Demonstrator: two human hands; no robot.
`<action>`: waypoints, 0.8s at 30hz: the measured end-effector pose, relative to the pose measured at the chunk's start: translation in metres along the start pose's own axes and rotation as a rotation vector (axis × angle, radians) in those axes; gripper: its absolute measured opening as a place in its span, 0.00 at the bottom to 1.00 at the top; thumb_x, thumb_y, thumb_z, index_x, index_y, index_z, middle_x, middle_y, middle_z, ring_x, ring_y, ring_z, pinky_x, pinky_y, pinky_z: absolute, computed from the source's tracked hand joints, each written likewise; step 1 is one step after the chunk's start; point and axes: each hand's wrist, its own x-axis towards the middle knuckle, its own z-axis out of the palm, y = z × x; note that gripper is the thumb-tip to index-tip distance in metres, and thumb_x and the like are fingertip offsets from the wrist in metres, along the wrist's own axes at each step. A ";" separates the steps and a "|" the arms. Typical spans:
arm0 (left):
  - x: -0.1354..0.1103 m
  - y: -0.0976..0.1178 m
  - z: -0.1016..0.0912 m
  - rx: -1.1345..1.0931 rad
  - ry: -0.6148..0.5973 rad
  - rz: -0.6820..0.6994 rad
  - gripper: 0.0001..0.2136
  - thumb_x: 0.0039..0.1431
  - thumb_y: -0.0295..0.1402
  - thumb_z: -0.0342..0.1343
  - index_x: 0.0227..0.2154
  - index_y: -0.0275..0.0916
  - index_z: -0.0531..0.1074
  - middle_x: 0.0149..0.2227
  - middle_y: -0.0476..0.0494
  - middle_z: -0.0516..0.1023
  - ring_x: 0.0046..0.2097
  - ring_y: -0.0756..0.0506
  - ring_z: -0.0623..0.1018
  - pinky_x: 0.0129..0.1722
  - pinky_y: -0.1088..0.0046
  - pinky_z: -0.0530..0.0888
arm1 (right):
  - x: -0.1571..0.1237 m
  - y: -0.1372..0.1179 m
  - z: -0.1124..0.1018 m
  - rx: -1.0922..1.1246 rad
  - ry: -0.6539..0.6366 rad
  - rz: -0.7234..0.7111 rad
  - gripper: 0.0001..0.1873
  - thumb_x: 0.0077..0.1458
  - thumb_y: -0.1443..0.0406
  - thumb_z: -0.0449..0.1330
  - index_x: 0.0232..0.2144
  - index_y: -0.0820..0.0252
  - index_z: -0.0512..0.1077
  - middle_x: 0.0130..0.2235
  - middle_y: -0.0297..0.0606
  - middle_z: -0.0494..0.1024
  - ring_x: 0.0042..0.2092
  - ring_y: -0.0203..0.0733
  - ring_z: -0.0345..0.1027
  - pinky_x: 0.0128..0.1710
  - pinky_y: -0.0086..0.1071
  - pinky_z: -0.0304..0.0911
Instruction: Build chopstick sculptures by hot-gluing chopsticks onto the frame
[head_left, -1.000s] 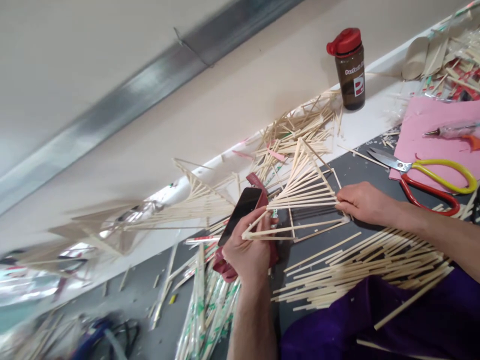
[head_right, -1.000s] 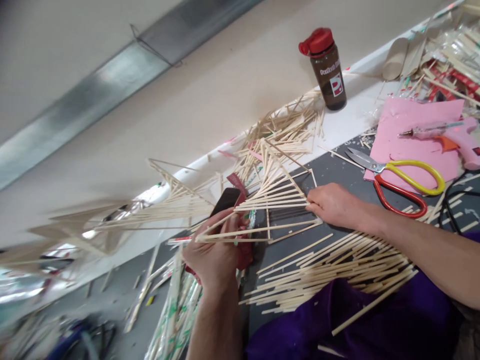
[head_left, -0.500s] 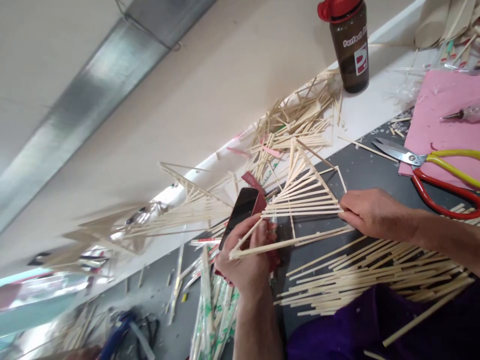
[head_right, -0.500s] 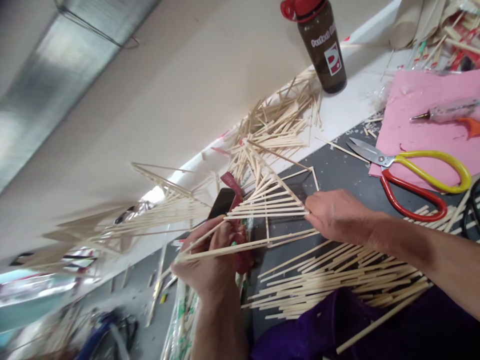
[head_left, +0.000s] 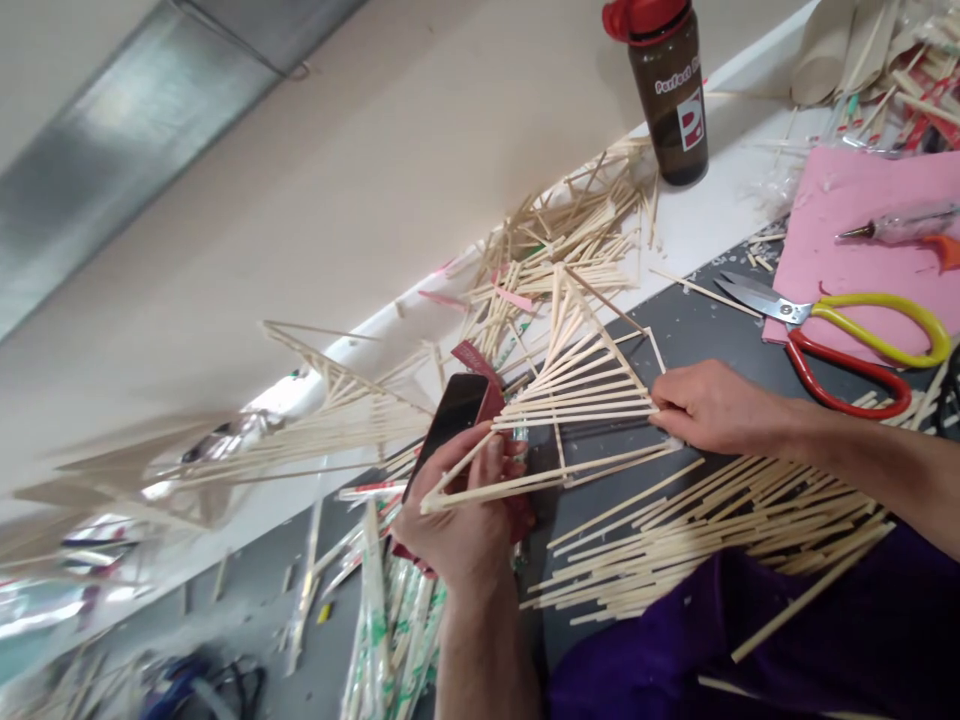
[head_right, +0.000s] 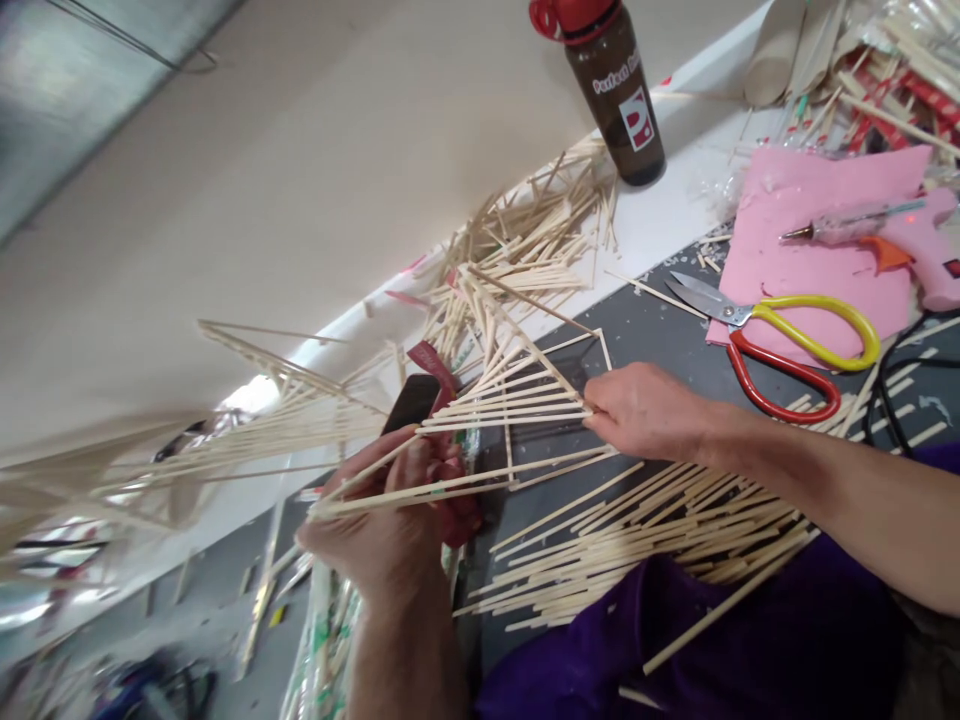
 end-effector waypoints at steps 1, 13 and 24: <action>0.000 0.001 0.001 -0.011 0.002 -0.011 0.18 0.47 0.43 0.65 0.37 0.34 0.79 0.22 0.47 0.77 0.20 0.48 0.75 0.16 0.75 0.70 | 0.000 -0.001 0.000 -0.004 -0.003 0.019 0.11 0.60 0.66 0.52 0.26 0.62 0.68 0.31 0.40 0.76 0.33 0.37 0.65 0.33 0.30 0.54; -0.001 0.009 0.004 -0.060 0.004 0.080 0.14 0.46 0.40 0.67 0.33 0.37 0.80 0.23 0.46 0.79 0.22 0.49 0.76 0.19 0.77 0.71 | 0.000 0.003 -0.005 0.004 -0.021 0.045 0.06 0.52 0.63 0.60 0.30 0.61 0.70 0.31 0.36 0.74 0.31 0.35 0.61 0.30 0.28 0.51; -0.001 0.005 0.005 -0.062 0.006 0.085 0.15 0.47 0.40 0.66 0.34 0.35 0.79 0.24 0.46 0.80 0.23 0.50 0.77 0.20 0.78 0.72 | 0.001 0.010 -0.005 0.007 -0.021 -0.085 0.12 0.60 0.65 0.54 0.29 0.63 0.73 0.30 0.38 0.75 0.32 0.35 0.64 0.34 0.28 0.55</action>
